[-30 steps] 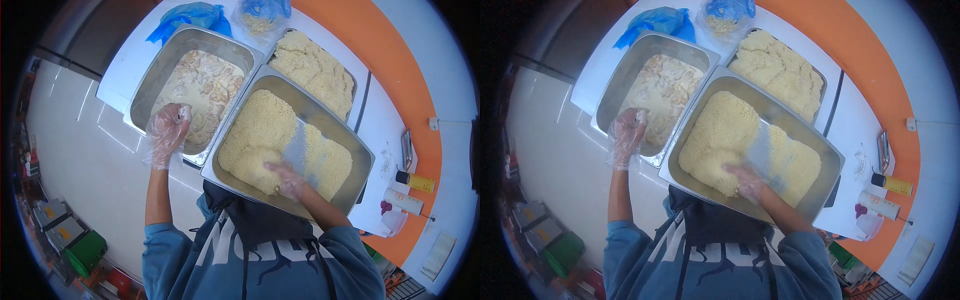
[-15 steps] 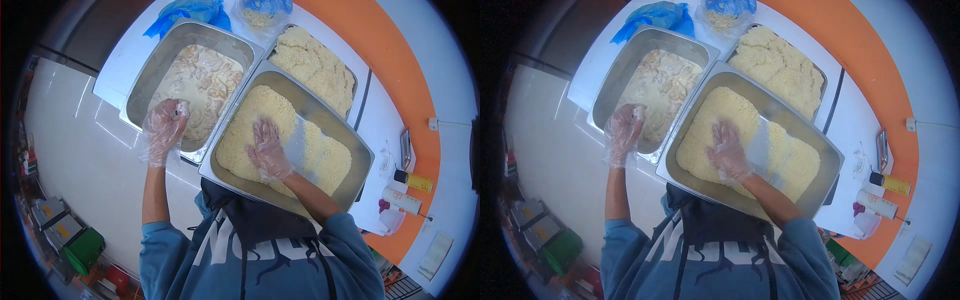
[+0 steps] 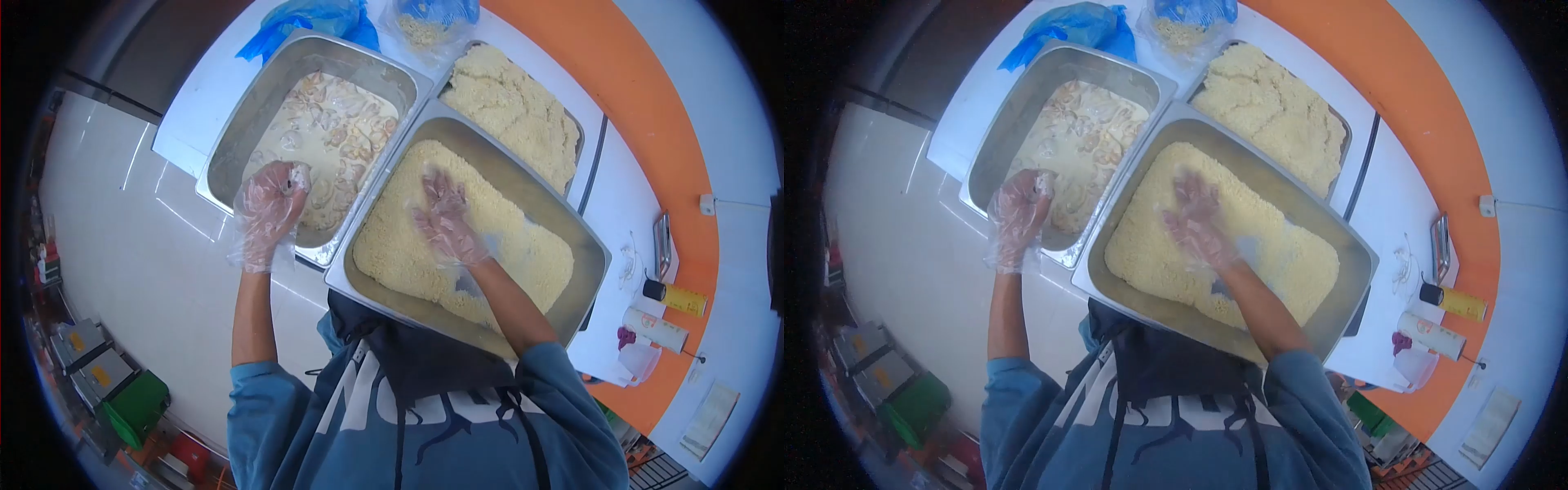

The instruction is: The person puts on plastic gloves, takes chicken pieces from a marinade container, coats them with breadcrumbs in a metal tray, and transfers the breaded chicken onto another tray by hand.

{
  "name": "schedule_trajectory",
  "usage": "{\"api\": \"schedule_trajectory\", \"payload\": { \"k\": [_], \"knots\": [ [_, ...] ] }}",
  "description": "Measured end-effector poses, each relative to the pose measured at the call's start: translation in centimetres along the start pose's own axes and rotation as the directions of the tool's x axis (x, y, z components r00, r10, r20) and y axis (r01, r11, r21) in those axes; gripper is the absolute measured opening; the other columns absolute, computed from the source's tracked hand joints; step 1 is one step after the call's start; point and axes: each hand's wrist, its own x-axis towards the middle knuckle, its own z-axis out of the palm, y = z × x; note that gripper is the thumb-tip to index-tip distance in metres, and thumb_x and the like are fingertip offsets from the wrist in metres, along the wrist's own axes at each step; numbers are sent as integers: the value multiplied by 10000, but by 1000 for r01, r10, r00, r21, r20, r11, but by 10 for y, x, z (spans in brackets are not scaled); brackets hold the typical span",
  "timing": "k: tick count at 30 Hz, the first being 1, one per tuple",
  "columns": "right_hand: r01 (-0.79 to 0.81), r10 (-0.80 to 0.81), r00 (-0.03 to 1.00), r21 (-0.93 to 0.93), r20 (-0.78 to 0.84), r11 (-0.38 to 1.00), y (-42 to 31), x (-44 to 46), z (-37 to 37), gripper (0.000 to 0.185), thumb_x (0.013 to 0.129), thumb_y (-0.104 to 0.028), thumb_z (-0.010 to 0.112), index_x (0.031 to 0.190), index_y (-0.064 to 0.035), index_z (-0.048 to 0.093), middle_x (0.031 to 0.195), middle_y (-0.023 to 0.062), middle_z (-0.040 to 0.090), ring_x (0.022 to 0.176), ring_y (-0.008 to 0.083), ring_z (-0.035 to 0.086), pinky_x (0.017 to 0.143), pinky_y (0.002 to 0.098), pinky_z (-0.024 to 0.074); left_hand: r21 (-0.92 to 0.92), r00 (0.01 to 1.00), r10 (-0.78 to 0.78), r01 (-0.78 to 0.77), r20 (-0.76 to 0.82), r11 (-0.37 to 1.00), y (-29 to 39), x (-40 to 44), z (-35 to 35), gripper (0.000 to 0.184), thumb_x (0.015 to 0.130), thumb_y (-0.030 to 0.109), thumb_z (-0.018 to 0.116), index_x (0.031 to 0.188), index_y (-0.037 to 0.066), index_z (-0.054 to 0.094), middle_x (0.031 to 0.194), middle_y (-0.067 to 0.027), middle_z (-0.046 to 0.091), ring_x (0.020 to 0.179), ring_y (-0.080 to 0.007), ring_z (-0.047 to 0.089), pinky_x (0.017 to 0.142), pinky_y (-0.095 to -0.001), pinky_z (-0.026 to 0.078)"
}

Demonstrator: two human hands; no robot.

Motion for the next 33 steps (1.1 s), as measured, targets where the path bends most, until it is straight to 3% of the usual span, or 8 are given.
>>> {"api": "schedule_trajectory", "payload": {
  "k": [3, 5, 8, 13, 15, 21, 23, 33],
  "knots": [
    [-176, 141, 983, 408, 116, 896, -15, 36, -17, 697, 936, -374, 534, 1496, -16, 324, 1556, 242, 288, 1467, 377, 228, 1193, 550, 96, 29, 1000, 26, -26, -5, 999, -5, -8, -2, 199, 838, 228, 672, 955, 70, 703, 901, -157, 686, 804, -354, 663, 699, -430, 524],
    [-51, 65, 993, -135, 103, 989, -5, 45, -2, 642, 905, -307, 578, 1445, -12, 396, 1510, 235, 364, 1428, 354, 307, 1180, 555, 148, 24, 999, 41, -42, 21, 999, 6, -1, -6, 192, 841, 218, 664, 958, 70, 703, 896, -159, 684, 799, -356, 662, 697, -429, 523],
    [113, -51, 994, -890, 101, 442, -6, 50, 55, 523, 848, -170, 619, 1335, -11, 515, 1402, 226, 489, 1307, 327, 467, 1130, 545, 283, 84, 995, -18, 10, 96, 996, 15, 0, -13, 179, 845, 196, 655, 955, 62, 698, 872, -166, 678, 773, -346, 662, 678, -413, 516],
    [-168, 174, 984, 106, -50, 980, 36, 75, 81, 501, 783, -91, 662, 1272, -25, 574, 1319, 230, 562, 1197, 349, 566, 1041, 450, 438, 2, 997, -37, 37, 69, 999, 15, 0, -7, 165, 857, 172, 638, 956, 49, 688, 830, -169, 670, 734, -325, 661, 650, -393, 501],
    [-76, 141, 975, -345, 170, 936, 0, 80, 27, 506, 772, -111, 699, 1258, -31, 586, 1293, 225, 586, 1193, 347, 576, 1011, 405, 472, -10, 998, -11, 11, 63, 1000, 15, 0, -4, 165, 860, 168, 636, 960, 47, 686, 823, -168, 670, 727, -322, 662, 645, -392, 499],
    [-387, 387, 922, -30, -14, 922, -33, 3, -98, 590, 814, -273, 730, 1313, -25, 536, 1293, 225, 571, 1186, 360, 560, 1034, 380, 447, -7, 997, -52, 52, 52, 999, 12, 0, -6, 174, 862, 178, 646, 966, 45, 686, 842, -165, 678, 753, -333, 671, 650, -403, 502],
    [-265, 296, 951, 260, -86, 928, 8, -29, -55, 671, 862, -300, 681, 1416, -24, 422, 1419, 244, 446, 1300, 389, 451, 1105, 405, 362, 13, 997, -52, 52, 61, 999, 13, -1, -7, 182, 867, 192, 648, 970, 47, 686, 851, -166, 681, 766, -340, 673, 652, -407, 502],
    [161, -264, 952, -481, -154, 862, 39, -68, -4, 828, 956, -331, 533, 1523, 93, 103, 1594, 302, 66, 1496, 424, 33, 1207, 497, 21, 67, 995, -46, 40, 93, 997, 20, 4, -9, 191, 880, 227, 641, 955, 56, 682, 847, -162, 670, 761, -342, 660, 665, -413, 498]
  ]
}}
